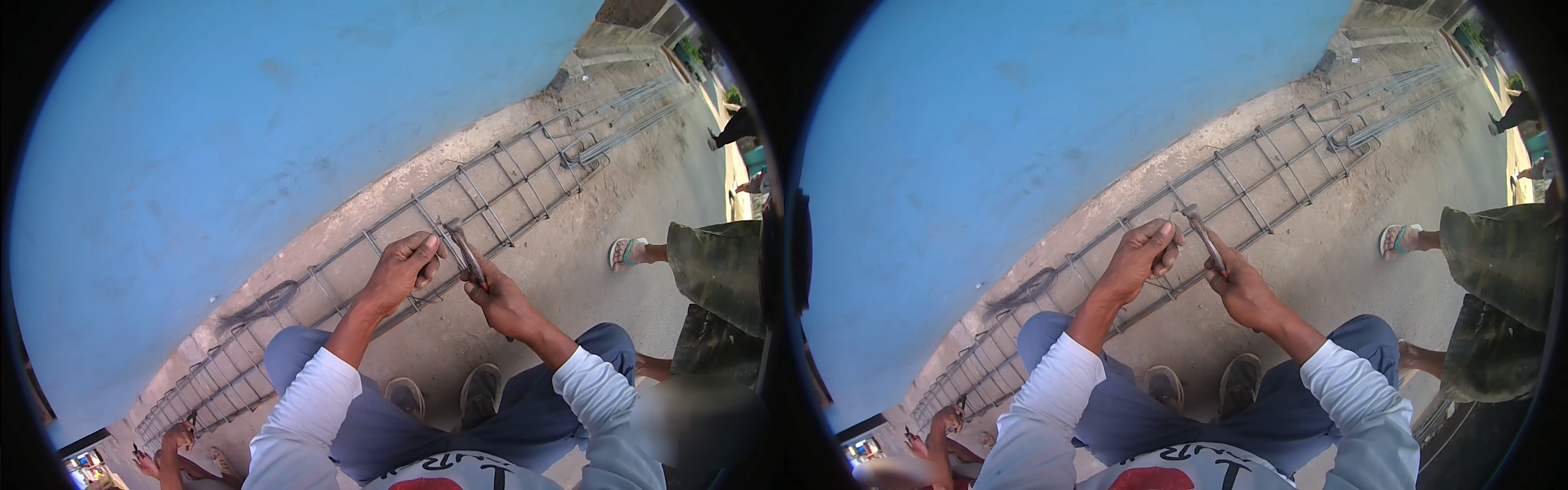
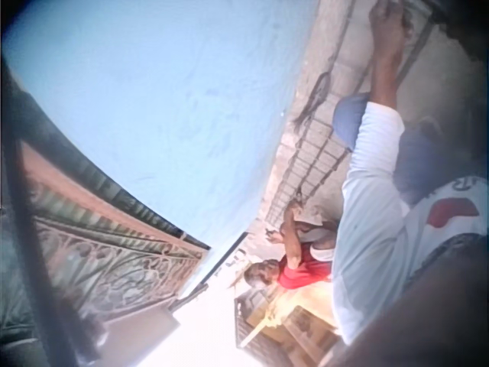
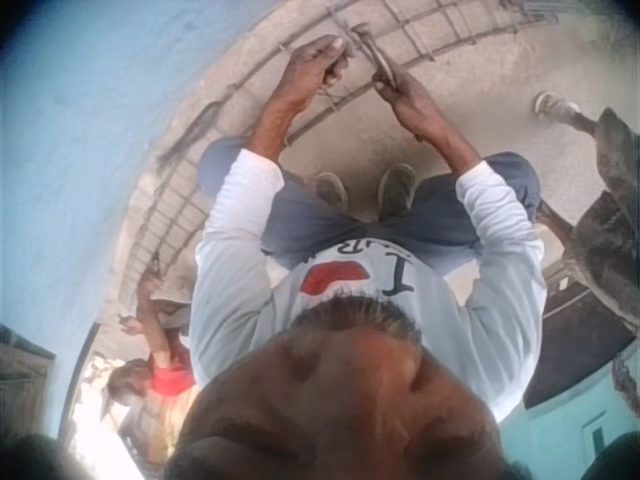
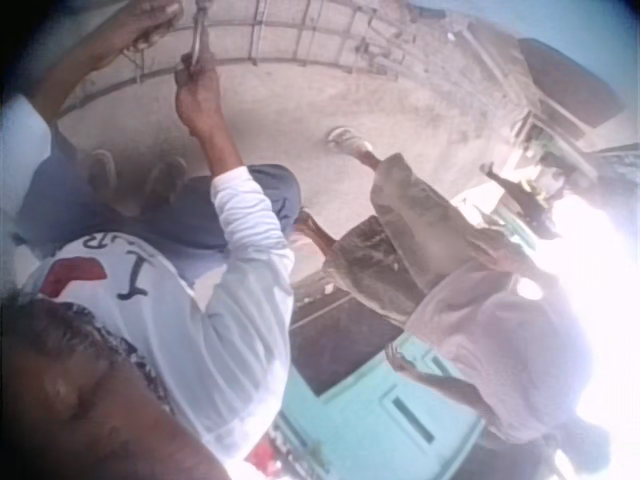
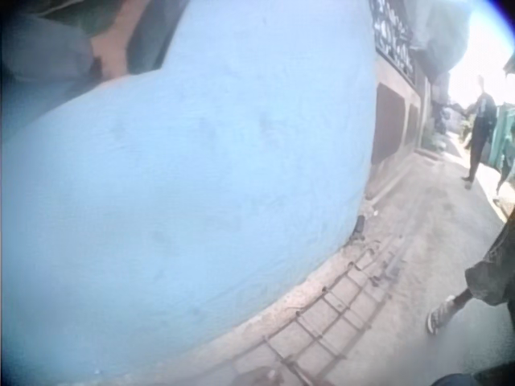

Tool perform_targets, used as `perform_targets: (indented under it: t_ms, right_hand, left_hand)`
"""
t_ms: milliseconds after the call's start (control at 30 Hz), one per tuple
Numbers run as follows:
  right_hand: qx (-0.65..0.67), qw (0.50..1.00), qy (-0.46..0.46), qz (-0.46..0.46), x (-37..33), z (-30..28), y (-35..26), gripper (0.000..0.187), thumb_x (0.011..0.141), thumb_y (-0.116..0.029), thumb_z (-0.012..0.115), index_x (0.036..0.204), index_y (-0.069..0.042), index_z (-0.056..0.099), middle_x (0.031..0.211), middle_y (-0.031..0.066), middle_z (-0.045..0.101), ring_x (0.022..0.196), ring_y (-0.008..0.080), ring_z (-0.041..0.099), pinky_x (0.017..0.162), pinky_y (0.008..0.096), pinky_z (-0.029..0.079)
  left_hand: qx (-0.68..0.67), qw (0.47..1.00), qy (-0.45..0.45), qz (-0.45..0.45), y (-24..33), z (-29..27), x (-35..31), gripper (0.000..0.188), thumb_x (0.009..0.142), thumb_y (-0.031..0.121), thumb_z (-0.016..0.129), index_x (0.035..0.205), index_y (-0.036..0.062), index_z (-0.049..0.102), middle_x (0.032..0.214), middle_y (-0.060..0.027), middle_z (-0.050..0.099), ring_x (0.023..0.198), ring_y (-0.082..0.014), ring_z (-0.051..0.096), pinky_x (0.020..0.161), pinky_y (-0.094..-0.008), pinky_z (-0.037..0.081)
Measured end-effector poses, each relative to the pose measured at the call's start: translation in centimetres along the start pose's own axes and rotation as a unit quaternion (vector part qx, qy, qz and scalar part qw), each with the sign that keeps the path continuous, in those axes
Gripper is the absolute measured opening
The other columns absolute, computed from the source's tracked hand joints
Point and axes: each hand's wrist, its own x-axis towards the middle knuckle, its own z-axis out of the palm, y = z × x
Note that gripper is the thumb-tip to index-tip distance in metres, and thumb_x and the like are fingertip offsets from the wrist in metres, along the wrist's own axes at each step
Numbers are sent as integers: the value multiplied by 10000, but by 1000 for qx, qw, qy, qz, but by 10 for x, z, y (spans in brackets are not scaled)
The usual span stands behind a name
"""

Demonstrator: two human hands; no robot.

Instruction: The person sits on the ground and uses pliers to twist wire ties around the intersections of a steel rebar mesh. They repeatedly pick up wire, wrap it around the bars, and twist it to secure the grid structure.

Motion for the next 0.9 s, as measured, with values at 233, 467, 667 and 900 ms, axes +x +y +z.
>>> perform_targets:
  t_ms: [233,467,667,900]
  right_hand:
    - [-66,997,24,-45,5,-1,11,686,1017,-116,553,1619,-145,226,1209,181,535,1096,287,566,989,400,459]
    - [-106,993,30,-32,2,-1,3,665,1027,-107,525,1617,-127,219,1220,212,525,1090,326,584,975,421,475]
    - [-161,986,41,-18,2,-1,-2,658,1016,-85,524,1606,-116,233,1211,235,524,1048,373,608,943,462,492]
    - [-223,970,76,-63,1,-6,6,584,1012,-79,529,1556,-62,317,1122,225,549,983,361,618,877,448,513]
  left_hand:
    - [9,1000,5,3,0,5,0,394,1076,417,503,961,62,629,665,47,449,581,-53,379,516,-223,320]
    - [8,1000,1,6,-1,7,1,395,1070,420,515,950,61,629,661,42,449,577,-56,381,516,-225,322]
    - [23,1000,6,16,-6,9,3,401,1059,426,538,935,59,641,637,40,456,569,-64,395,515,-235,327]
    - [239,961,98,96,-27,4,15,360,1043,389,573,956,56,678,636,-17,542,577,-126,492,565,-313,400]
